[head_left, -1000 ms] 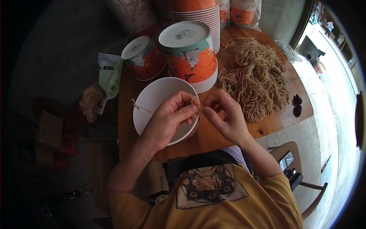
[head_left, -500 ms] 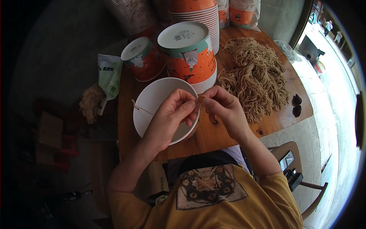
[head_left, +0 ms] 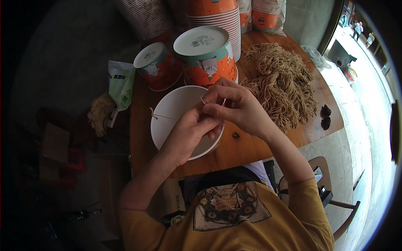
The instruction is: Unpacking stacks of paper cups from plastic bags and attaching thin strings to individual cups.
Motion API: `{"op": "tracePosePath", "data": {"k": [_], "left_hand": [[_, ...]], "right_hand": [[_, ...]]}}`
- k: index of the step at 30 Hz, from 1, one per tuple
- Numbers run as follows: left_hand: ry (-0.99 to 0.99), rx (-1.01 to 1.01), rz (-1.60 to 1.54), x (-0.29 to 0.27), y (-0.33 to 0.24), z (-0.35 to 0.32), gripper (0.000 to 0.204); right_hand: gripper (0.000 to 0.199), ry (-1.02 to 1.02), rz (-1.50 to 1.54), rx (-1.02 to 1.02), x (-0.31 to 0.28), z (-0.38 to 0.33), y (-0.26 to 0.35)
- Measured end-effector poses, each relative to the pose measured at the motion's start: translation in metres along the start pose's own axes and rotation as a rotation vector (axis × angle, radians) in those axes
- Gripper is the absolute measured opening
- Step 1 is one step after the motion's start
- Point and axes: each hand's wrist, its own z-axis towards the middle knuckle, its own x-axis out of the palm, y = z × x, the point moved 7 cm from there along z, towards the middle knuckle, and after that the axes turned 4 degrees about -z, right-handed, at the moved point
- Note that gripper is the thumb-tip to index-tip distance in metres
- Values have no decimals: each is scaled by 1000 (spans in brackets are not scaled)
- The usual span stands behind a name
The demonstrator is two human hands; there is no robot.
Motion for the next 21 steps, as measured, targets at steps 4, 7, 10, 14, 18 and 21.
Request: {"op": "tracePosePath", "data": {"k": [4,7,10,14,18,21], "left_hand": [[-18,-34,-35,-3,4,-1,14],[-14,-71,-79,-3,4,1,15],[-14,-87,-86,-6,6,2,13],[-9,-83,-109,-6,7,4,13],[-7,-81,-95,-4,6,5,14],[-12,-107,-158,-7,6,6,12]], "right_hand": [[11,-8,-6,116,-2,1,-9],[14,-119,23,138,-13,-8,-16],[18,-167,110,162,-18,-23,-21],[16,-147,1,130,-13,-44,-14],[12,-269,-224,55,-18,-45,-3],[15,-317,-201,81,-14,-50,1]]}}
